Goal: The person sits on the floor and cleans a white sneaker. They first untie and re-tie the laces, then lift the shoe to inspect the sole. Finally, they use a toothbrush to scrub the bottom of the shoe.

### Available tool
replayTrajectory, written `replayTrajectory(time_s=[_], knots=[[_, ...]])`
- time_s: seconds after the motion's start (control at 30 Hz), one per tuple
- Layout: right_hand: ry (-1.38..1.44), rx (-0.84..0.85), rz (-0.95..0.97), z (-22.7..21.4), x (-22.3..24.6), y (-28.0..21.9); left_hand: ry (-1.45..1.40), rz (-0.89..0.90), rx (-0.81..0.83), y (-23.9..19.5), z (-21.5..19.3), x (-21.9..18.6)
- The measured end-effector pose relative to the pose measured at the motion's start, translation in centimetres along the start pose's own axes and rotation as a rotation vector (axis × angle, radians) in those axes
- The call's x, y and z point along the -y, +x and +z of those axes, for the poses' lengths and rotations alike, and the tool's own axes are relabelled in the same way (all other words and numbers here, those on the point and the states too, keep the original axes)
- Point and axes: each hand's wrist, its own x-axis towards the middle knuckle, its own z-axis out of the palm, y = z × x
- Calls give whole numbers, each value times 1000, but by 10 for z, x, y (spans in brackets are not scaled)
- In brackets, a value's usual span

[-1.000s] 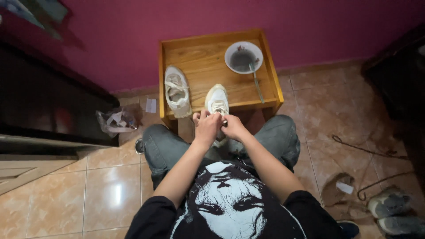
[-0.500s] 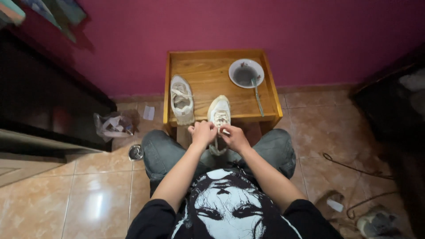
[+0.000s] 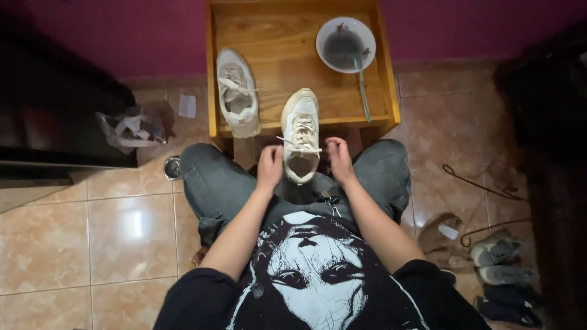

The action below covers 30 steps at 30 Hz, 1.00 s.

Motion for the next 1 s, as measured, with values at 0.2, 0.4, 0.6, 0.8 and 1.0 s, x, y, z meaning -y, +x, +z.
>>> replayTrajectory(time_s=[0.2,0.4,0.6,0.8,1.0], knots=[[-288,272,217,16,10,-9,-93,-88,138,-3,3,17],[-427,348,83,17,4,3,-81,-100,247,-7,-5,-7],[-414,347,160,18,23,3,107,-141,276,0,3,3],[-424,360,193,19,19,0,67,-208,352,-1,0,-4],[-453,363,209,20,3,15,96,-219,390,2,-5,-8]])
